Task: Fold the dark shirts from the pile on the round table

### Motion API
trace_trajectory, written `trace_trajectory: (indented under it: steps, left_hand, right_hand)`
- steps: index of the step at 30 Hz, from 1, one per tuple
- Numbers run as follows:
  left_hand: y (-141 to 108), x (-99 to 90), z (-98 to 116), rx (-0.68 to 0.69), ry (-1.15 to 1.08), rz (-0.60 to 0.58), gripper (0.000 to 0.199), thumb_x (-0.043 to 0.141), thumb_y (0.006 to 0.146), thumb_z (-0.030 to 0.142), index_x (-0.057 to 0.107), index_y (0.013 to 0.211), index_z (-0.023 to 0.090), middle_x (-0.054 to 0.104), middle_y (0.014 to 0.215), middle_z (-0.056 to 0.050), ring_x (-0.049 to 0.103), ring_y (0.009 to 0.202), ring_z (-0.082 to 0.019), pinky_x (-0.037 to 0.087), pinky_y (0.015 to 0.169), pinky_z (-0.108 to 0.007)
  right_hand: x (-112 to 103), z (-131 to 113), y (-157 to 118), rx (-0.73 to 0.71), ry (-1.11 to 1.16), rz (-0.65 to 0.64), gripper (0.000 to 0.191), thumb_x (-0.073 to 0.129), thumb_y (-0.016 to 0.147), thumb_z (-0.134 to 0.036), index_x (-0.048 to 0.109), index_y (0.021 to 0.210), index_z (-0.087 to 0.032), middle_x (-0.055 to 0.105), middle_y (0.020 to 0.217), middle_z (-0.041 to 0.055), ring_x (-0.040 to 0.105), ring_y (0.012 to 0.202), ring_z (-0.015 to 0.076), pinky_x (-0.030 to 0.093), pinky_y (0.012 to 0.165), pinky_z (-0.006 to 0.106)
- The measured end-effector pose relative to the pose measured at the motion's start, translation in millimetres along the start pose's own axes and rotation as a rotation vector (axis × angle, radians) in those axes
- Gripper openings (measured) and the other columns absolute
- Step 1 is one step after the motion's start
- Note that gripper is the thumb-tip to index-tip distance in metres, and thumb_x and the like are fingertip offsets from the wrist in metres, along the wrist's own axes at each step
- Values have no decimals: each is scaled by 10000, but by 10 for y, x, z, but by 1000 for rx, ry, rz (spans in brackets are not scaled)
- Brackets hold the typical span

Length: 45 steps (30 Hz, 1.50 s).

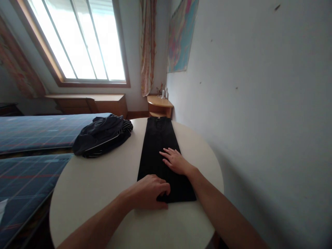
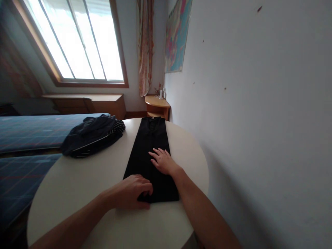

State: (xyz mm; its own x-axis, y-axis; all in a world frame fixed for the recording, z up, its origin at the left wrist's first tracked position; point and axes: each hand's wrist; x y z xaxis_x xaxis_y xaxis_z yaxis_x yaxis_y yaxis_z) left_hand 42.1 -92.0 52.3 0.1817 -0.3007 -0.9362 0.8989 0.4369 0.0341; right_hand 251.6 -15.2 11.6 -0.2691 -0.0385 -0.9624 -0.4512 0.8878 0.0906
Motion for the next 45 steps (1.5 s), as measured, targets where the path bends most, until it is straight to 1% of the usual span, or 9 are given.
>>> trace_trajectory:
  steps: [8, 12, 19, 26, 31, 35, 39, 42, 45]
  left_hand:
    - [29, 67, 25, 73, 40, 26, 92, 676, 791, 194, 623, 851, 240, 662, 780, 38, 620, 724, -142, 411, 723, -260]
    - [41, 80, 41, 60, 55, 17, 98, 686, 775, 194, 600, 806, 230, 652, 779, 38, 612, 728, -145, 418, 731, -264]
    - [-15, 8, 106, -8, 92, 27, 157, 697, 804, 249, 640, 950, 246, 675, 944, -6, 633, 882, -189, 453, 736, -267]
    - [2, -29, 202, -34, 209, -31, 148, 679, 799, 215, 670, 945, 235, 695, 933, -23, 651, 881, -215, 483, 706, -289]
    - [-53, -65, 121, -30, 50, -5, 206, 734, 792, 293, 730, 996, 276, 725, 988, -8, 671, 922, -207, 496, 786, -287]
    - [-110, -107, 12, -19, -129, -11, 303, 714, 796, 223, 738, 1090, 293, 746, 1015, 5, 693, 893, -185, 493, 812, -259]
    - [-136, -157, -34, -73, -183, -28, 276, 753, 764, 250, 727, 1037, 274, 732, 952, 15, 676, 777, -156, 472, 683, -225]
    - [-143, -176, -57, -107, -153, -34, 207, 795, 730, 299, 713, 916, 261, 708, 870, 30, 654, 757, -154, 450, 659, -225]
    - [-143, -158, -92, -125, -124, -45, 210, 814, 707, 302, 711, 885, 264, 695, 874, 40, 645, 754, -148, 429, 645, -227]
  right_hand:
    - [17, 18, 4, 11, 10, 5, 505, 410, 1020, -415, 427, 1504, -272, 357, 1594, 81, 266, 1486, 303, 221, 1187, 575]
    - [33, 24, 10, 22, 7, -3, 514, 403, 1021, -419, 420, 1509, -258, 341, 1603, 79, 256, 1489, 306, 212, 1193, 570]
    - [54, 38, 18, 19, 9, 9, 514, 398, 1018, -421, 423, 1507, -264, 340, 1603, 80, 257, 1490, 299, 211, 1193, 571]
    - [32, 26, 17, 23, 9, 7, 511, 409, 1015, -406, 432, 1502, -253, 353, 1596, 89, 266, 1486, 301, 218, 1189, 570]
    - [40, 40, 19, 20, 21, 7, 503, 416, 1015, -408, 439, 1496, -265, 357, 1595, 80, 265, 1486, 303, 222, 1187, 568]
    - [40, 43, 15, 15, 18, 5, 508, 423, 1014, -408, 443, 1494, -243, 358, 1593, 82, 263, 1484, 314, 224, 1187, 569]
    - [-57, -17, -28, -26, -7, 64, 448, 491, 989, -370, 550, 1406, -216, 500, 1487, 108, 410, 1399, 275, 320, 1159, 475]
    - [-196, -123, -106, -48, -45, 84, 372, 583, 937, -373, 657, 1250, -185, 639, 1267, 118, 573, 1191, 250, 451, 1034, 370]
    - [-311, -262, -224, -33, -96, 57, 341, 646, 886, -401, 678, 1143, -179, 669, 1123, 109, 611, 1056, 258, 507, 914, 357]
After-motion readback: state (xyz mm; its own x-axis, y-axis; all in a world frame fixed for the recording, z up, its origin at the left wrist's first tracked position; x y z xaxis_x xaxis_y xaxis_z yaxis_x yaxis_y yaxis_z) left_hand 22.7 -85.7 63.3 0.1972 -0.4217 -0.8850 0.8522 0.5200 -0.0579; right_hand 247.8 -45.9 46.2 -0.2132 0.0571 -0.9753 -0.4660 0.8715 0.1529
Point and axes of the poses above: each hand's wrist, its own y-axis towards the middle knuckle, its own x-axis out of the palm, z = x × y
